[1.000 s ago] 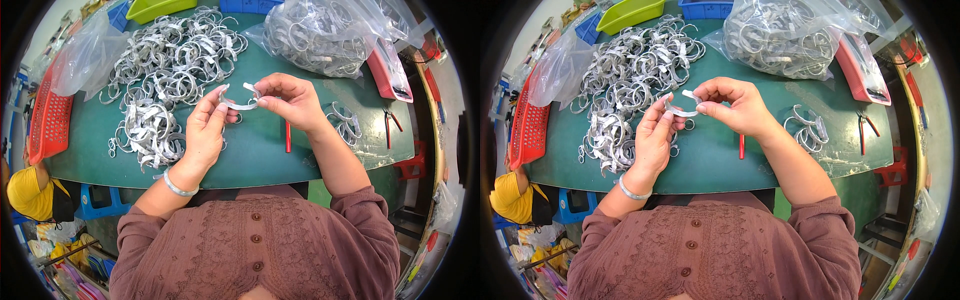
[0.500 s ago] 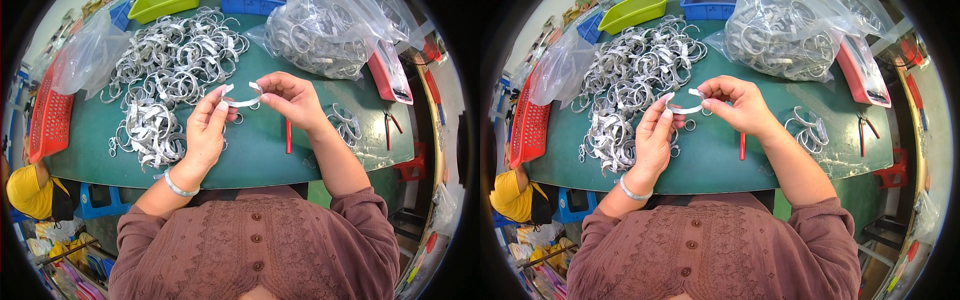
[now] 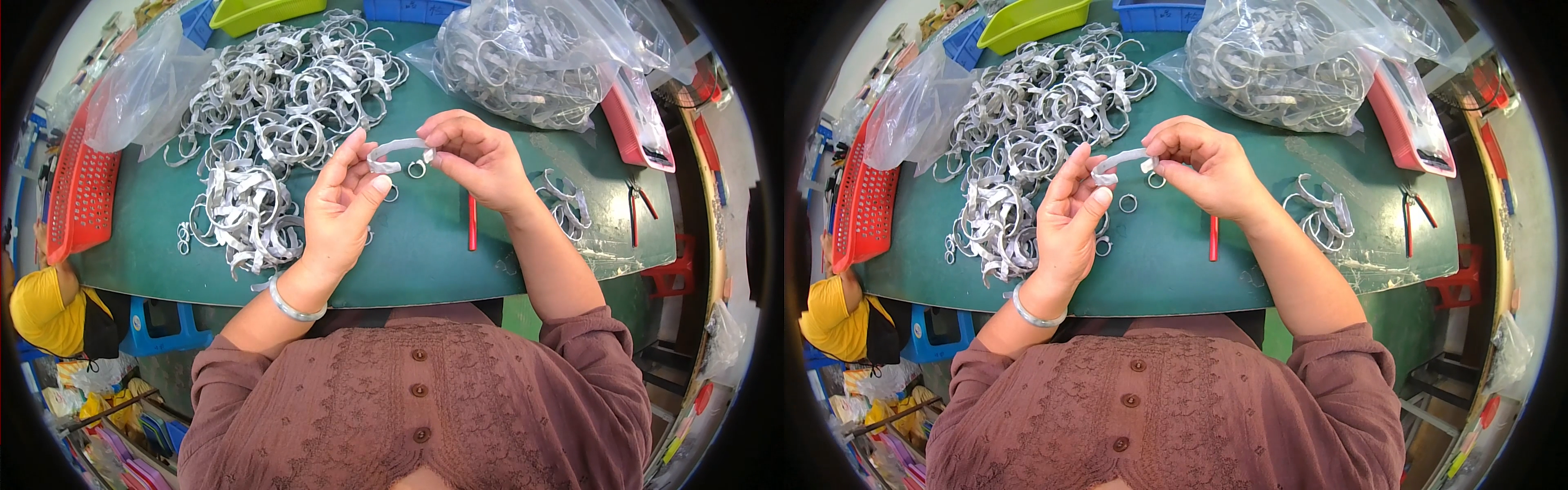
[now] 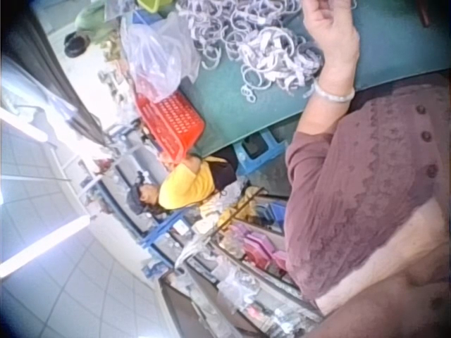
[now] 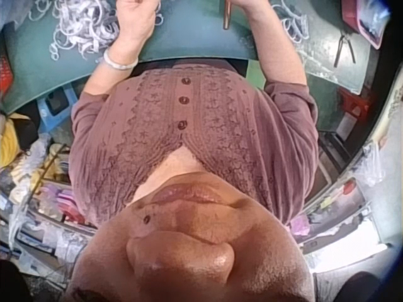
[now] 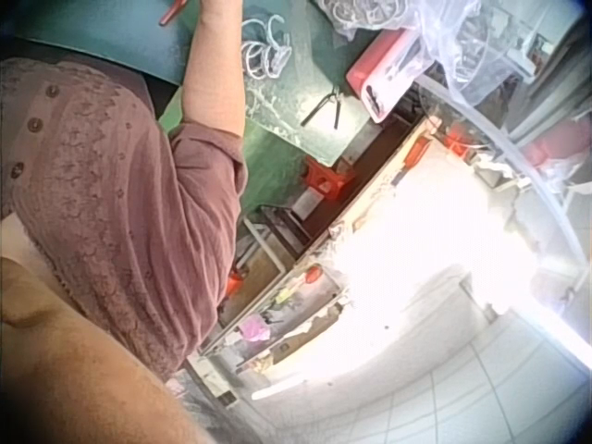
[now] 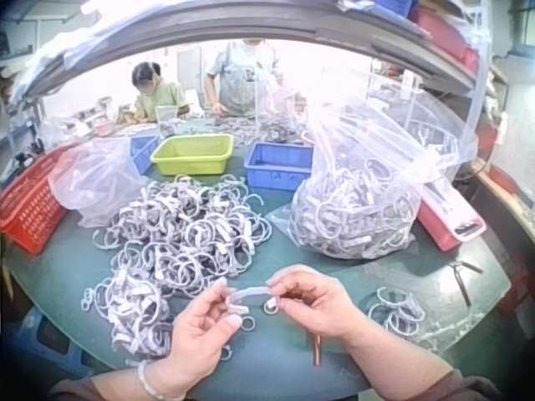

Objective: The person assembles metal bracelets by hand. They pick up individual metal bands from a large pile on a table, slide a small metal ring onto one end of the band, and then press the ring into place to secure it.

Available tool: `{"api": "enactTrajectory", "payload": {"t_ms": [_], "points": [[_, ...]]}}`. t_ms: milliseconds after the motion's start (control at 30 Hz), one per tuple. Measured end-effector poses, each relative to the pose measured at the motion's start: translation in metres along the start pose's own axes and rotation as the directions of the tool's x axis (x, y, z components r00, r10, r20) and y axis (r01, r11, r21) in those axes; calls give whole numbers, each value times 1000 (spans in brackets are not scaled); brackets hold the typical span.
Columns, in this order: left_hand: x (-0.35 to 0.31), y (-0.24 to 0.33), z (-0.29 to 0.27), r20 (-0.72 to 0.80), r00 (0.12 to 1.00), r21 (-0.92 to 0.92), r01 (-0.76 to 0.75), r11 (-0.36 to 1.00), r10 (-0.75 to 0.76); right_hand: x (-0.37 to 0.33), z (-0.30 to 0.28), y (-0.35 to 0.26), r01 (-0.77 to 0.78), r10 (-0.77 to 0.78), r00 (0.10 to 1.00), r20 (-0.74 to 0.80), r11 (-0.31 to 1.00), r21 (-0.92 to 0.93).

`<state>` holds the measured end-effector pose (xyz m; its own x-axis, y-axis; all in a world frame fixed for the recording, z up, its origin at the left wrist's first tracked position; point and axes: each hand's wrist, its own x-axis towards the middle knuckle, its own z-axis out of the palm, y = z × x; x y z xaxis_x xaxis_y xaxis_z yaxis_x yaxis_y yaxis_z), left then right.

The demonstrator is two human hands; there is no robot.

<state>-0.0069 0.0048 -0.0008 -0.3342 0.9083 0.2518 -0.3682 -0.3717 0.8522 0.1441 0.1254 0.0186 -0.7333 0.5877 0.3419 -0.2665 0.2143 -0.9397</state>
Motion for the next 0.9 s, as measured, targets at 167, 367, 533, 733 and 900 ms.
{"api": "enactTrajectory", "payload": {"t_ms": [167, 367, 533, 733, 900], "points": [[0, -2, -1, -13, 1000, -7, -11, 1000, 11, 0, 0, 0, 25, -25, 1000, 17, 1000, -12], [0, -2, 0, -34, 999, 23, -28, 999, 29, 0, 0, 0, 40, -40, 999, 26, 999, -13], [0, -2, 1, -13, 997, 93, -73, 993, 75, 1, 4, -1, 4, -3, 1000, -27, 1000, 28], [-1, -1, 0, 25, 992, 181, -123, 976, 120, 1, 6, -5, -45, 48, 998, -34, 997, 65], [-2, -1, 1, 37, 991, 195, -133, 972, 128, 1, 5, -4, -28, 30, 999, -29, 998, 50]]}}
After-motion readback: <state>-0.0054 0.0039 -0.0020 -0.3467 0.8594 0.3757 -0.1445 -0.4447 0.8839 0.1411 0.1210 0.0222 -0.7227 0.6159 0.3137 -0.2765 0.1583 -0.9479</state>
